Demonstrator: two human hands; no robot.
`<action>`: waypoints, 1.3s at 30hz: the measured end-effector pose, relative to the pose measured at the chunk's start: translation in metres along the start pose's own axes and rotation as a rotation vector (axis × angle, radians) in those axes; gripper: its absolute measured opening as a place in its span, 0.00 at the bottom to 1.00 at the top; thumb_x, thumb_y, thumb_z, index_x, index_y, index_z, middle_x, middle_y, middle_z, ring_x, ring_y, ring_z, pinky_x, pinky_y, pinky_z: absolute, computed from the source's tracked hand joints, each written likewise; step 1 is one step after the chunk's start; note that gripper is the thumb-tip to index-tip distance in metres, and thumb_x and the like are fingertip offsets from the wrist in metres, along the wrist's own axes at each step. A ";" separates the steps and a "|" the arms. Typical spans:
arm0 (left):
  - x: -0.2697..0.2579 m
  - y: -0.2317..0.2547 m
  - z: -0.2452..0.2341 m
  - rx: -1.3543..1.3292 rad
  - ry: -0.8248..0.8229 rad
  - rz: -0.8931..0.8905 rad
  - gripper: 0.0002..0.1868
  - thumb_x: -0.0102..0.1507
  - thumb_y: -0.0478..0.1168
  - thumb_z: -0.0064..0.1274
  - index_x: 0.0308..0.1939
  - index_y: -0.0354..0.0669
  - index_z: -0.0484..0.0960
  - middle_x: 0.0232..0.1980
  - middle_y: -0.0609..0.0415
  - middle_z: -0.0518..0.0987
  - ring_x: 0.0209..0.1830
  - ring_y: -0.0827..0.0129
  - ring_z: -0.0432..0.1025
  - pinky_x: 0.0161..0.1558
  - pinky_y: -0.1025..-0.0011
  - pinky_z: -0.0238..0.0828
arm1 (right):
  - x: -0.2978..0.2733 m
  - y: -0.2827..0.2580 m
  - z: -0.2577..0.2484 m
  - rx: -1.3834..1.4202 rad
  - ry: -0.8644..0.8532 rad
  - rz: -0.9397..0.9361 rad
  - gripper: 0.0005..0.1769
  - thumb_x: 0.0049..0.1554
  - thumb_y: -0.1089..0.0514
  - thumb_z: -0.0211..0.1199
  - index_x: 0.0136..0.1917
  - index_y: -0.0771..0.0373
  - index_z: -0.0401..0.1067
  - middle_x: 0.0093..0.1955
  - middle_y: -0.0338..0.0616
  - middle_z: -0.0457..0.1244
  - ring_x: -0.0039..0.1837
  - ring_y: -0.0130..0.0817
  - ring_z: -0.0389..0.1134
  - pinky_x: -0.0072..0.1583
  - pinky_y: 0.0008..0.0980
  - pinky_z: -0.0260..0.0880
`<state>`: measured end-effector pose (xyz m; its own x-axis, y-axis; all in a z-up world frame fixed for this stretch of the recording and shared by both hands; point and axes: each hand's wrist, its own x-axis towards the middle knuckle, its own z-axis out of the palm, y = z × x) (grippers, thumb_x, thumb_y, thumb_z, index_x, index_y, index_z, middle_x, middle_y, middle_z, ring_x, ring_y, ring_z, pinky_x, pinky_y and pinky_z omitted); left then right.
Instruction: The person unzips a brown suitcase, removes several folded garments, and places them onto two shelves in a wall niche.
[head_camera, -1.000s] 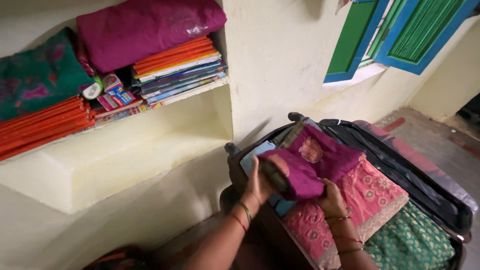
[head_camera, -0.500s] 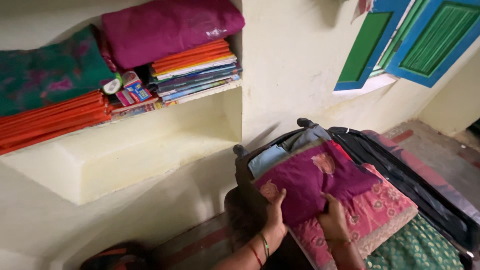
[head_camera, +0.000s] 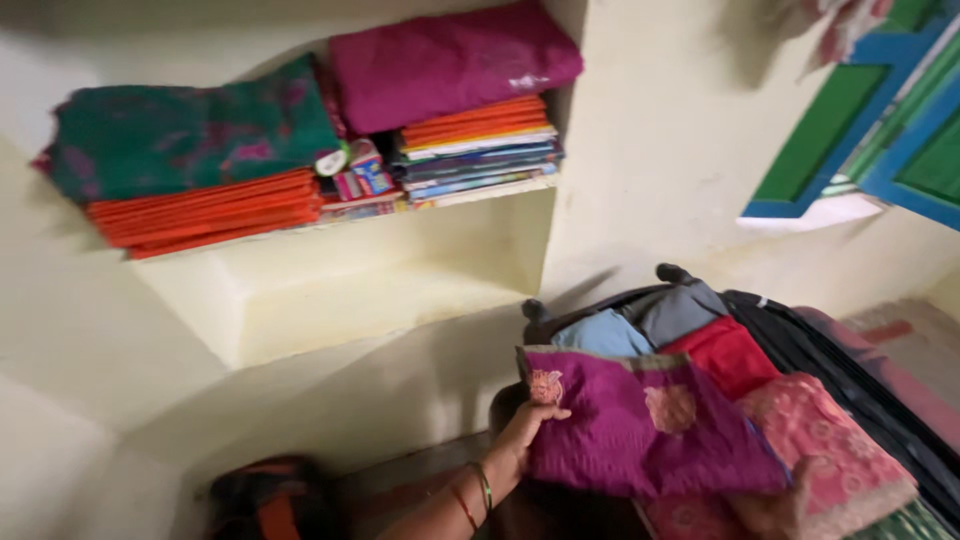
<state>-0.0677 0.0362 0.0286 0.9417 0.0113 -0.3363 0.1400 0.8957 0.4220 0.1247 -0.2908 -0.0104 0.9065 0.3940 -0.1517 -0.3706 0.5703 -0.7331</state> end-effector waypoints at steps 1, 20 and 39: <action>-0.008 0.007 -0.003 0.076 0.076 -0.049 0.18 0.57 0.34 0.59 0.50 0.36 0.77 0.41 0.47 0.83 0.38 0.57 0.80 0.46 0.56 0.82 | 0.000 -0.002 0.011 -0.041 0.001 0.010 0.61 0.49 0.24 0.53 0.84 0.58 0.47 0.81 0.40 0.50 0.77 0.36 0.53 0.72 0.51 0.50; -0.213 0.279 -0.002 0.761 -0.105 0.997 0.15 0.50 0.25 0.60 0.36 0.43 0.74 0.45 0.57 0.74 0.64 0.63 0.69 0.69 0.61 0.66 | -0.007 -0.027 0.375 -0.678 -0.449 0.003 0.35 0.52 0.67 0.61 0.73 0.64 0.66 0.57 0.48 0.68 0.53 0.42 0.70 0.55 0.43 0.71; -0.326 0.591 0.000 1.501 1.615 1.251 0.46 0.54 0.27 0.60 0.75 0.27 0.57 0.63 0.30 0.72 0.57 0.44 0.74 0.55 0.59 0.75 | 0.278 0.212 0.824 -1.246 -0.591 -1.138 0.51 0.47 0.61 0.77 0.77 0.76 0.55 0.62 0.68 0.64 0.59 0.61 0.67 0.57 0.49 0.71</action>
<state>-0.2921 0.5620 0.3881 0.0147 0.7902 0.6126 0.6490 -0.4737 0.5954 0.1313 0.5340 0.3386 0.2920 0.5745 0.7647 0.9338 0.0017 -0.3579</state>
